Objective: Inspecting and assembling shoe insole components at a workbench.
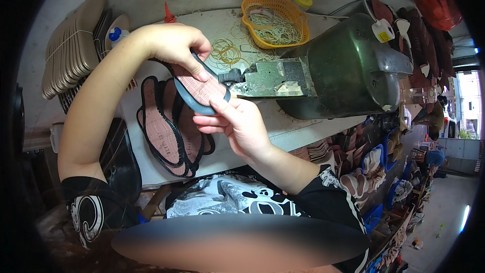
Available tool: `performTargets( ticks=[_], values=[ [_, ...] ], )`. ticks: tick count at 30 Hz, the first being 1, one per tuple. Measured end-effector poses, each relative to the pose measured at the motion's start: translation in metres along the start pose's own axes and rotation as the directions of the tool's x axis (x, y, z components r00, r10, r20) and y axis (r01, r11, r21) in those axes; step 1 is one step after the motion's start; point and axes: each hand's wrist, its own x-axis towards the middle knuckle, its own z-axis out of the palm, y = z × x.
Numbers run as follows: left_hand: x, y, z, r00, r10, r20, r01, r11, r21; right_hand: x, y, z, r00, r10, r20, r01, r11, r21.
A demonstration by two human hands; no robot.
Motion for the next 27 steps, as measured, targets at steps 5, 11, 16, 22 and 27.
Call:
performTargets(
  ticks=[5,11,16,22,27],
  values=[
    [-0.024,0.018,0.013,0.99,0.022,-0.137,0.009,0.975,0.223,0.0,-0.007,-0.002,1.0,0.007,0.007,-0.007,1.0,-0.013],
    [-0.039,0.03,0.038,0.973,0.013,-0.232,0.044,0.97,0.237,-0.005,-0.014,-0.005,1.0,0.014,0.02,-0.011,0.993,-0.12],
    [-0.037,0.024,0.039,0.984,-0.083,-0.16,0.078,0.996,-0.041,-0.004,-0.011,0.0,1.0,-0.02,0.018,0.022,0.994,-0.11],
    [-0.03,0.007,0.043,0.987,-0.102,-0.128,0.065,0.962,-0.267,0.002,-0.004,-0.002,0.998,-0.064,0.019,0.065,0.994,-0.083],
    [-0.044,0.034,0.058,0.968,-0.205,-0.144,0.15,0.934,-0.323,-0.003,-0.011,-0.005,0.998,-0.069,0.015,0.07,0.989,-0.132]
  ],
)
